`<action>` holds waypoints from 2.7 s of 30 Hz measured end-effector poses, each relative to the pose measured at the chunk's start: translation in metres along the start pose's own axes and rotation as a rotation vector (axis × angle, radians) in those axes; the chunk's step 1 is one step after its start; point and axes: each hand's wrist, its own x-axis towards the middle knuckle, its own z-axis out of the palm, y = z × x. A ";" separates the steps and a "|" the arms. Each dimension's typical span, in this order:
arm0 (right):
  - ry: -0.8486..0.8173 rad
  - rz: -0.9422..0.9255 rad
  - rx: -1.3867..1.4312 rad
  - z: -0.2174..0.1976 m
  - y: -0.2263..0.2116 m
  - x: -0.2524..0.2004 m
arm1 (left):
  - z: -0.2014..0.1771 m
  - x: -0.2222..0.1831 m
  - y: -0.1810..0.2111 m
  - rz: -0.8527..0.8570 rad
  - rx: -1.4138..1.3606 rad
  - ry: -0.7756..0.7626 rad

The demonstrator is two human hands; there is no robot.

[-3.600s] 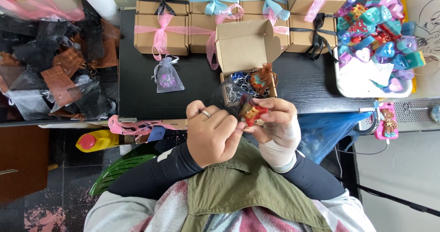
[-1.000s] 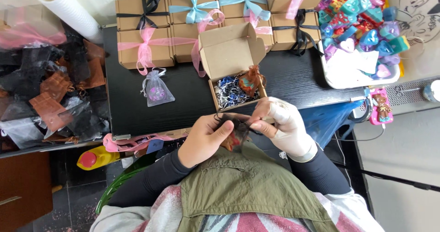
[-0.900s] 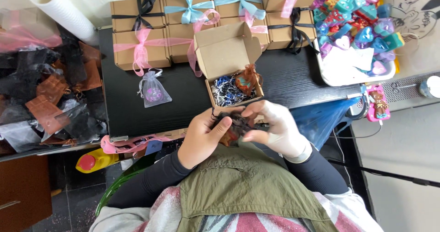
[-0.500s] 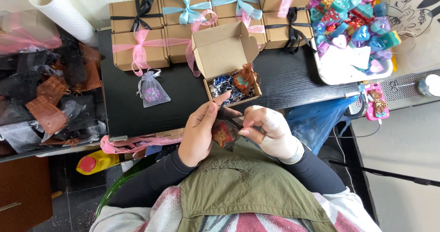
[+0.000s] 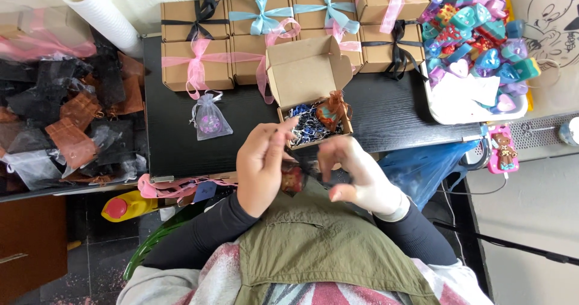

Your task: The person puts shredded paper filler into a cardboard box. They then wipe several small star and circle-shaped items with a white cloth, wrap them in tissue paper or place them in mesh bags, and put them into the box.

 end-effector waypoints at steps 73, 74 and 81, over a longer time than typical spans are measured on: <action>0.355 -0.115 -1.140 -0.008 0.031 0.015 | -0.008 0.027 -0.050 0.670 0.992 -0.250; 0.319 -0.157 -1.187 -0.009 0.030 0.012 | -0.007 0.027 -0.053 0.644 1.012 -0.262; 0.224 -0.313 -1.261 0.004 0.059 0.001 | -0.005 0.028 -0.059 0.582 1.048 -0.310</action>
